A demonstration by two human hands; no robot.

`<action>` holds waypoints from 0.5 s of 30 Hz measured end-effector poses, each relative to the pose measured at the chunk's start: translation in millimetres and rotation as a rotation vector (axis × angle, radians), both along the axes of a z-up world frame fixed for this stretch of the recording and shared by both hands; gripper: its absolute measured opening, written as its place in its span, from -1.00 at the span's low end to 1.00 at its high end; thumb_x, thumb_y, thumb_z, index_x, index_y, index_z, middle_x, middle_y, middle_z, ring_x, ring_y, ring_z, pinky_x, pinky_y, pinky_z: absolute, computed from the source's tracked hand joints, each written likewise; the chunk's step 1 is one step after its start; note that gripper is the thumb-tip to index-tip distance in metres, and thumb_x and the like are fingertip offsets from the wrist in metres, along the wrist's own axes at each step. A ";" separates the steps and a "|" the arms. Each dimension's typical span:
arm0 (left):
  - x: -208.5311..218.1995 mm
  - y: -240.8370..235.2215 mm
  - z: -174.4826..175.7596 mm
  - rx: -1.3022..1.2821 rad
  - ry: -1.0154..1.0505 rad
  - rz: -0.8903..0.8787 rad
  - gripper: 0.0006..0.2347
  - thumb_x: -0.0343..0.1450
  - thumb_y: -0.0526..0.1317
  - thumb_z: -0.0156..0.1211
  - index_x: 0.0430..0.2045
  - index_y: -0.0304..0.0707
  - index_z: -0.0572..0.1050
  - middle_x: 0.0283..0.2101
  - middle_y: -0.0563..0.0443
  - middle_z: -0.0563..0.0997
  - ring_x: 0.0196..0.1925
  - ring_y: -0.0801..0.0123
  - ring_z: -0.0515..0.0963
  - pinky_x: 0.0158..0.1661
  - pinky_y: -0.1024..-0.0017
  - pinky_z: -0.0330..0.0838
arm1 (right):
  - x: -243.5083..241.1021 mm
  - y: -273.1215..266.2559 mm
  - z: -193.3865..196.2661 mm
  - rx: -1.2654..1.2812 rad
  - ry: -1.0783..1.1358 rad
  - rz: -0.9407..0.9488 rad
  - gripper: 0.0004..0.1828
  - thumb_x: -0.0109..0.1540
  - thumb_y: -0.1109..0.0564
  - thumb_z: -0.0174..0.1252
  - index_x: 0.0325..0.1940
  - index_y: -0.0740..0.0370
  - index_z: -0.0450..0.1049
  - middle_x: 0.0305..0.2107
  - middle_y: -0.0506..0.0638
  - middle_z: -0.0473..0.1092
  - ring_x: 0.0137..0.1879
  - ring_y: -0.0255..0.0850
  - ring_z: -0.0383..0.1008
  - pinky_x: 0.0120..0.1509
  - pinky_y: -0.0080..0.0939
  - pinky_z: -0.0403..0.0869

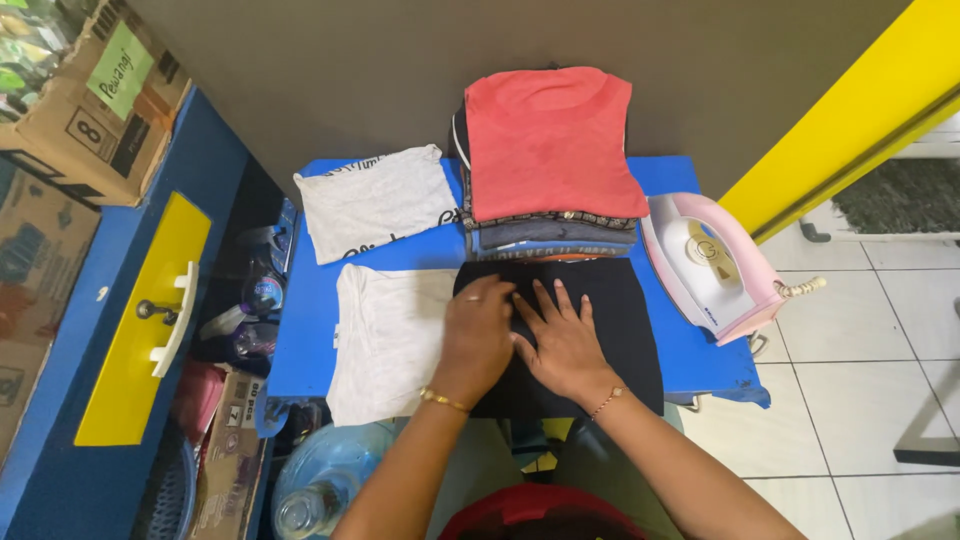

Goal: Ironing and folding various pieces of clothing and stacking them.

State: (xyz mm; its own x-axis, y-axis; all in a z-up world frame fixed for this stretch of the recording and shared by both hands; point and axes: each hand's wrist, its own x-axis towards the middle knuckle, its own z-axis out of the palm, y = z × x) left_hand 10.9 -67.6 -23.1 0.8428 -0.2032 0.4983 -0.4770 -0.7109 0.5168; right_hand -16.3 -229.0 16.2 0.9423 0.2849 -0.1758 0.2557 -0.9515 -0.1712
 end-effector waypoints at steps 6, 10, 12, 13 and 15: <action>-6.1 3.1 41.8 0.465 0.661 0.053 -0.40 0.57 0.20 -0.47 0.47 -0.10 0.10 0.56 -0.10 0.05 0.59 -0.07 -0.09 0.40 -0.26 -0.23 | 16.3 -21.5 -13.9 0.128 0.002 0.012 -0.34 0.42 -0.23 -0.23 0.55 0.09 0.12 0.47 0.19 0.09 0.61 0.13 -0.04 0.53 0.38 0.06; -8.2 2.0 44.4 0.424 0.667 0.082 -0.37 0.56 0.19 -0.41 0.46 -0.23 0.08 0.54 -0.17 0.08 0.59 -0.01 -0.06 0.43 -0.24 -0.27 | 30.4 -52.0 -7.7 -0.060 -0.072 -0.079 -0.17 0.40 -0.39 -0.28 0.51 0.27 0.16 0.47 0.26 0.08 0.63 0.11 -0.05 0.55 0.32 0.05; -8.9 3.7 43.3 0.424 0.637 0.077 -0.36 0.56 0.20 -0.39 0.45 -0.28 0.09 0.53 -0.23 0.10 0.58 -0.03 -0.03 0.42 -0.25 -0.24 | 31.4 -60.4 -10.9 -0.107 -0.040 -0.153 0.05 0.34 -0.58 -0.38 0.55 0.34 0.04 0.51 0.28 -0.03 0.65 0.10 -0.13 0.61 0.22 -0.01; -7.8 3.7 42.8 0.423 0.638 0.079 -0.36 0.56 0.20 -0.39 0.45 -0.28 0.09 0.53 -0.23 0.10 0.58 -0.03 -0.03 0.42 -0.25 -0.24 | 33.9 -61.8 -10.9 -0.107 -0.040 -0.151 0.05 0.34 -0.58 -0.38 0.55 0.34 0.04 0.51 0.28 -0.03 0.65 0.10 -0.13 0.61 0.22 -0.01; -8.7 4.6 41.1 0.438 0.668 0.069 -0.35 0.55 0.21 -0.40 0.46 -0.25 0.04 0.55 -0.18 0.03 0.60 0.02 -0.08 0.43 -0.23 -0.26 | 34.3 -63.7 -12.1 -0.084 -0.016 -0.235 0.15 0.28 -0.66 -0.34 0.56 0.36 0.01 0.53 0.26 -0.07 0.66 0.08 -0.18 0.65 0.17 -0.08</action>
State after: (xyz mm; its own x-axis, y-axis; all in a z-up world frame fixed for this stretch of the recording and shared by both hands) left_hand 2.1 -63.0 18.0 0.9526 -0.2000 -0.2293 -0.1128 -0.9321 0.3443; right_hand 18.0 -292.7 4.1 0.9838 0.0431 -0.1742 0.0283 -0.9958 -0.0869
